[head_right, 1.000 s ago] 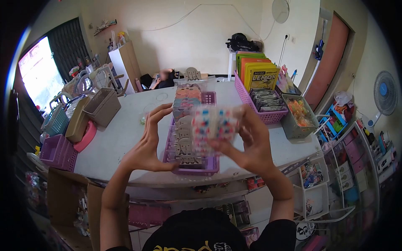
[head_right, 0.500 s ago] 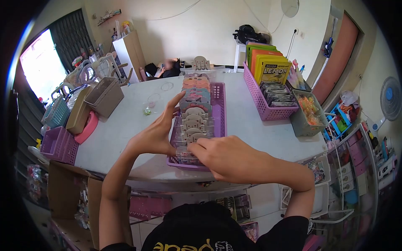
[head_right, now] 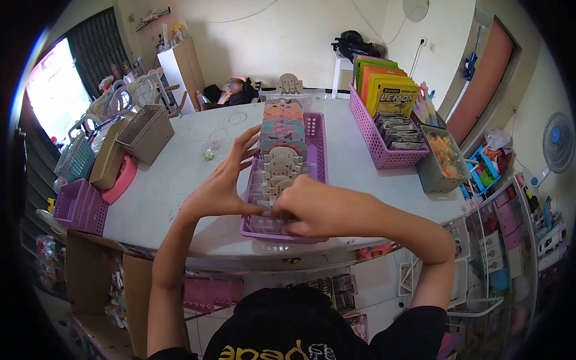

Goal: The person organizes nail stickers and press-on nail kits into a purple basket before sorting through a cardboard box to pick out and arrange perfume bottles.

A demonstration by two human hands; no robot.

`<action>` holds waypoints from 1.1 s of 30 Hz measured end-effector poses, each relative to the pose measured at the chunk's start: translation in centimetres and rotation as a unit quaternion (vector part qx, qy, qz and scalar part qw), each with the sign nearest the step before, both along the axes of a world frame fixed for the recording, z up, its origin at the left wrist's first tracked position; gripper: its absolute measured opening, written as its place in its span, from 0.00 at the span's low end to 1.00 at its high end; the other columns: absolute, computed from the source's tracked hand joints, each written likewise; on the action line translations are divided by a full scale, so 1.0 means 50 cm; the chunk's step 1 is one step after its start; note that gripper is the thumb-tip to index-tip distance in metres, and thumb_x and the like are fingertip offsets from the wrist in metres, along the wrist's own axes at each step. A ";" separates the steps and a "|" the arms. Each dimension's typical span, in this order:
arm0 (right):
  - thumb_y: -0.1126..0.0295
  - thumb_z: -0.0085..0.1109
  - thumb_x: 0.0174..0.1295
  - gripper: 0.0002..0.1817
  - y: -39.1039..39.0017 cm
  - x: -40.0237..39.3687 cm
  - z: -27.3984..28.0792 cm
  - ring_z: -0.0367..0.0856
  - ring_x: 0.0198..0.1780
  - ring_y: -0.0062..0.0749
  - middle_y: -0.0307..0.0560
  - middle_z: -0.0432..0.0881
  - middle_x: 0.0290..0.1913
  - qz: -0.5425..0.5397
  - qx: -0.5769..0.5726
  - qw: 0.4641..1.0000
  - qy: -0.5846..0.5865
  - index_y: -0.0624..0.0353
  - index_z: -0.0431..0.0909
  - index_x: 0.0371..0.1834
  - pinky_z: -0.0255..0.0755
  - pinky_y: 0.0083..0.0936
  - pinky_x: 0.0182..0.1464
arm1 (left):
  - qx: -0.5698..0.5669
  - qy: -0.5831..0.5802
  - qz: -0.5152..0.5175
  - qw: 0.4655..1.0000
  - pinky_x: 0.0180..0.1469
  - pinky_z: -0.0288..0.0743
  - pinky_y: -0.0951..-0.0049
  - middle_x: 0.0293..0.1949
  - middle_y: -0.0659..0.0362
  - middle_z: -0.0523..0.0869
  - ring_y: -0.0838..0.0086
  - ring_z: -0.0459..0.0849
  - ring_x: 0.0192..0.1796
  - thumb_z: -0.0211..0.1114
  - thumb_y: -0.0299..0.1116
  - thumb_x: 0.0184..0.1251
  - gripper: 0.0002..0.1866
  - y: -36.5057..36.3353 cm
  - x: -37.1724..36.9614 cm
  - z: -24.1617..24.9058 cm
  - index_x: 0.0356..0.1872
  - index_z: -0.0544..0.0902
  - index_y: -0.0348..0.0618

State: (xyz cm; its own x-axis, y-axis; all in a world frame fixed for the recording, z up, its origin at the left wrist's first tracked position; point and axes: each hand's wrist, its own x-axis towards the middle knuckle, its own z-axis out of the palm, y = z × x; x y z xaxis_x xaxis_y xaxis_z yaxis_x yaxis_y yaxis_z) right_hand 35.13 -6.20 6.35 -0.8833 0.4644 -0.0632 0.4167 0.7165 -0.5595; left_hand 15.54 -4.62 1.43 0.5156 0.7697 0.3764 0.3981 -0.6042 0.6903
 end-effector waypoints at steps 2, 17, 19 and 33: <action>0.79 0.52 0.45 0.10 -0.011 0.022 0.013 0.77 0.29 0.48 0.57 0.78 0.26 -0.032 0.005 0.999 0.025 0.64 0.78 0.32 0.71 0.32 0.36 | 0.002 -0.017 -0.013 1.000 0.62 0.56 0.61 0.59 0.42 0.57 0.52 0.60 0.61 0.74 0.35 0.29 0.56 0.001 -0.005 -0.001 0.62 0.45 0.43; 0.80 0.51 0.44 0.17 -0.055 0.047 -0.076 0.76 0.38 0.44 0.51 0.77 0.38 0.001 0.143 0.982 0.124 0.63 0.73 0.42 0.72 0.29 0.40 | -0.186 -0.182 -0.005 0.965 0.63 0.50 0.67 0.61 0.45 0.55 0.61 0.55 0.63 0.63 0.24 0.50 0.48 -0.095 0.020 -0.058 0.64 0.35 0.47; 0.80 0.53 0.45 0.18 -0.054 0.050 -0.092 0.76 0.42 0.42 0.49 0.76 0.41 0.002 0.149 0.978 0.149 0.63 0.72 0.43 0.71 0.27 0.43 | -0.230 -0.228 -0.008 0.946 0.61 0.51 0.69 0.60 0.47 0.58 0.64 0.58 0.62 0.60 0.20 0.50 0.48 -0.101 0.026 -0.059 0.64 0.34 0.46; 0.64 0.66 0.44 0.37 -0.079 0.127 -0.178 0.78 0.44 0.42 0.62 0.76 0.41 -0.424 -0.013 0.863 0.277 0.72 0.59 0.54 0.71 0.28 0.46 | -0.176 -0.304 0.064 0.934 0.65 0.38 0.72 0.63 0.43 0.48 0.62 0.47 0.66 0.48 0.21 0.49 0.40 -0.072 0.138 -0.103 0.62 0.37 0.28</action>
State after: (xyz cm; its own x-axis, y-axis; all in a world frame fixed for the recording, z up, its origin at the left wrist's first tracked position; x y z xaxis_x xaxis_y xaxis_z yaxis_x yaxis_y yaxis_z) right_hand 41.48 -10.13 -2.53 -0.1263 0.9629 0.2385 0.4483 0.2698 -0.8522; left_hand 22.46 -8.20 -3.73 0.1841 0.9415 0.2822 -0.0784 -0.2721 0.9591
